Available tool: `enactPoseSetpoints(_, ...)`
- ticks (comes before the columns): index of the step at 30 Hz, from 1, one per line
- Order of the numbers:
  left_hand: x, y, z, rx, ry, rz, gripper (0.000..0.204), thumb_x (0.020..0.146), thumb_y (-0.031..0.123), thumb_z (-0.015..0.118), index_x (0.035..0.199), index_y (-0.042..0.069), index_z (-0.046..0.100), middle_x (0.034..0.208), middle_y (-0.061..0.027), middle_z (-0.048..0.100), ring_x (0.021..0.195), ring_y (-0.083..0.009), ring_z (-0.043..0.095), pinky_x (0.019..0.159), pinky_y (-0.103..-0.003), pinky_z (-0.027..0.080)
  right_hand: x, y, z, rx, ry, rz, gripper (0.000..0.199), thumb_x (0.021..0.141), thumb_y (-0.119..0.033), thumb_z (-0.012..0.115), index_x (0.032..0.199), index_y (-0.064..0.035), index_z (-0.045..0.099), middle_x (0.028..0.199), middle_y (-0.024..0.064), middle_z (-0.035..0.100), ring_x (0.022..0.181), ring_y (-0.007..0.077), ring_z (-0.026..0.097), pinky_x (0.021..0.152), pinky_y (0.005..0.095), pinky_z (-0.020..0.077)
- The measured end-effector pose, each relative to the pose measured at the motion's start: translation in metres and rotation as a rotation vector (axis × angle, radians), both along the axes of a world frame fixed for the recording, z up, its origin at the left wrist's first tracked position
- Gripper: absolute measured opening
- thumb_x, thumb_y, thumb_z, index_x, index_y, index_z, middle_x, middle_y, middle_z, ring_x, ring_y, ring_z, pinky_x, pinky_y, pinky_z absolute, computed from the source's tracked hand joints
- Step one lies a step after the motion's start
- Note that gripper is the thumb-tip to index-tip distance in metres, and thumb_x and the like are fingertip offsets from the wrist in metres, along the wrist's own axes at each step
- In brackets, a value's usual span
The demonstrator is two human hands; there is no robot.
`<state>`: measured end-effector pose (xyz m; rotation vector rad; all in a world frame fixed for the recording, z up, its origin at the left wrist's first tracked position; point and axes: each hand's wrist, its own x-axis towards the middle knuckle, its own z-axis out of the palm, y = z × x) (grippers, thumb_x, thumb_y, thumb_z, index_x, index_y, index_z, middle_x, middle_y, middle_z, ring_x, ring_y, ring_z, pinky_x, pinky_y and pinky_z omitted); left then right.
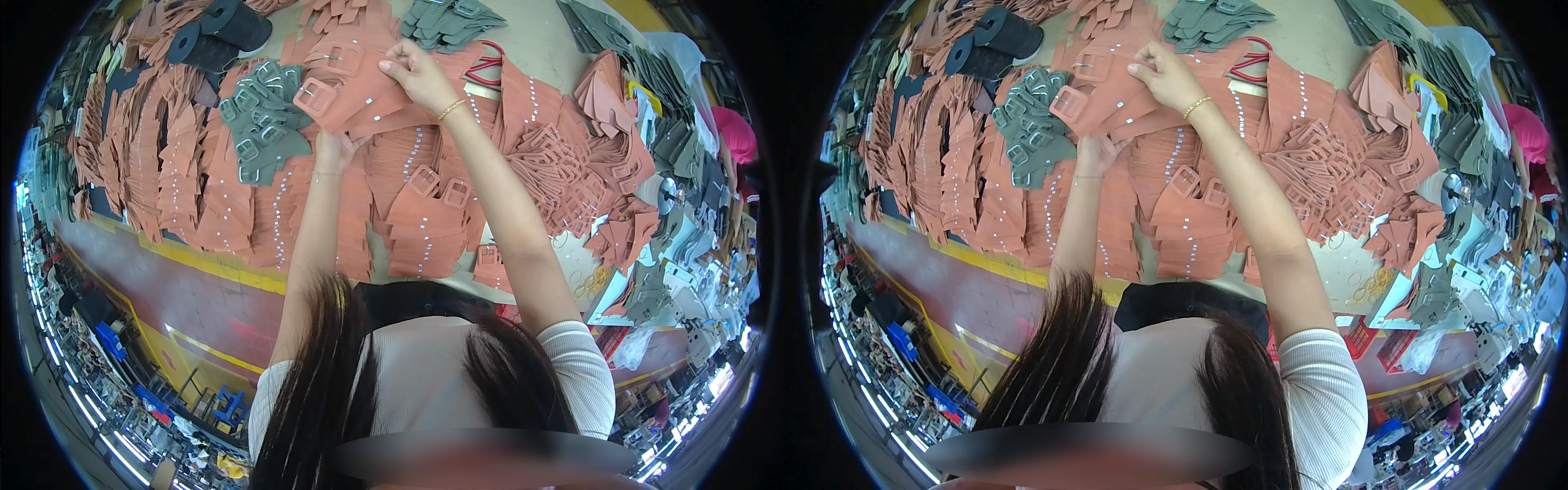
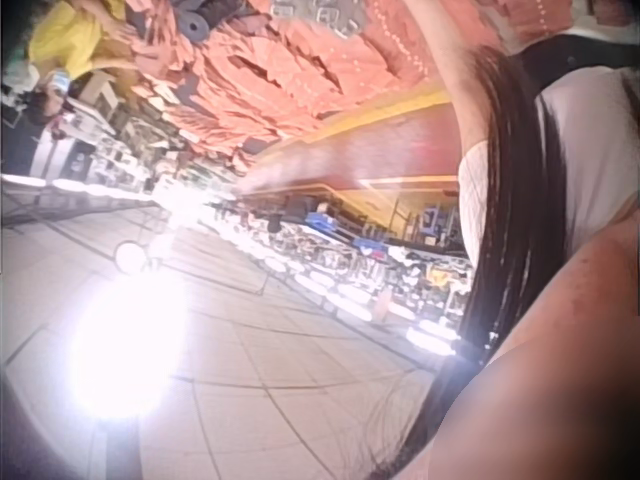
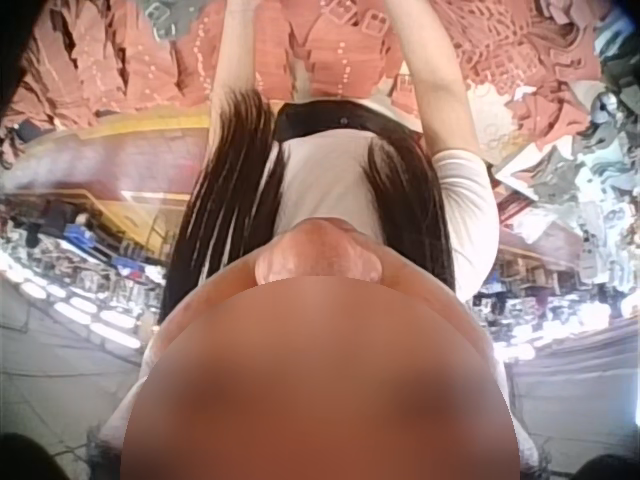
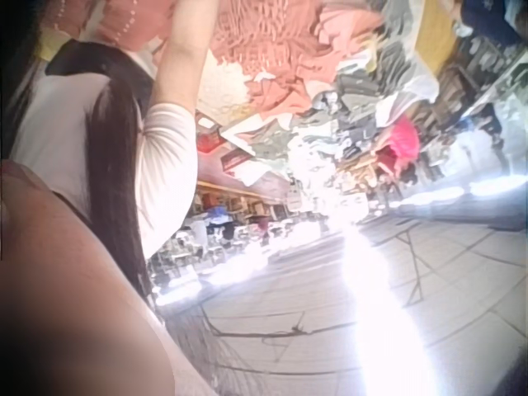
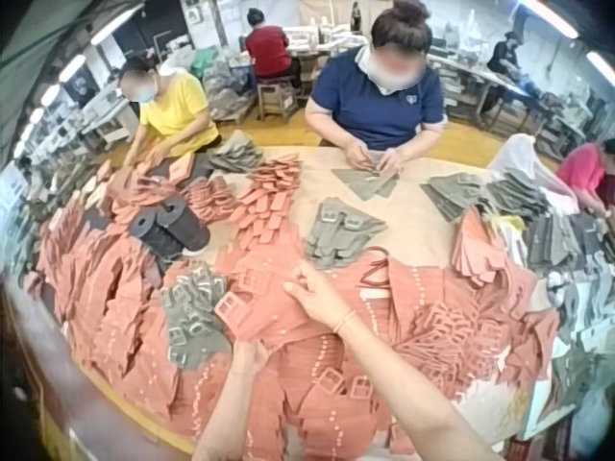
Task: The person sorts and stacks pink fabric pieces with white dots on a table. She repeatedly picks up pieces, aligns them, and places them into neat piles, occasionally moving other items aside to reach the work.
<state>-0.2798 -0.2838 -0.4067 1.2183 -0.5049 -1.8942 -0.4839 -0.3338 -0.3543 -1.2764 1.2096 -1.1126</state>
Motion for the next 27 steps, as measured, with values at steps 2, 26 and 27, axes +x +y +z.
enactPoseSetpoints(2, -0.001, -0.002, 0.003, 0.066, 0.070, 0.015, 0.050, 0.098, 0.047, 0.031, 0.133, 0.012, 0.037, 0.132, -0.0076, 0.049, 0.117, -0.0275, 0.051, 0.095, -0.046, 0.043, 0.001, 0.005, -0.019, 0.062, 0.095, -0.042, 0.021, 0.088, -0.020, 0.064, 0.093, -0.0030, 0.053, 0.078, -0.0009, 0.056, 0.073, 0.0076, 0.050, 0.067, 0.0246, 0.0437)
enactPoseSetpoints(26, -0.008, -0.008, 0.011, 0.077, 0.013, 0.020, 0.048, 0.096, 0.047, 0.041, 0.129, 0.012, 0.042, 0.128, -0.0100, 0.051, 0.112, -0.0246, 0.056, 0.086, -0.043, 0.052, -0.012, 0.016, -0.036, 0.222, 0.461, -0.101, 0.018, 0.088, -0.016, 0.061, 0.099, -0.0035, 0.056, 0.085, 0.0068, 0.065, 0.074, 0.0136, 0.060, 0.066, 0.0291, 0.0506)
enactPoseSetpoints(27, -0.008, -0.008, 0.010, 0.063, 0.015, 0.016, 0.048, 0.096, 0.046, 0.043, 0.129, 0.012, 0.042, 0.127, -0.0101, 0.052, 0.111, -0.0244, 0.056, 0.086, -0.042, 0.052, -0.012, 0.016, -0.035, 0.211, 0.459, -0.102, 0.018, 0.087, -0.016, 0.062, 0.099, -0.0035, 0.057, 0.084, 0.0071, 0.065, 0.074, 0.0138, 0.060, 0.066, 0.0292, 0.0498)
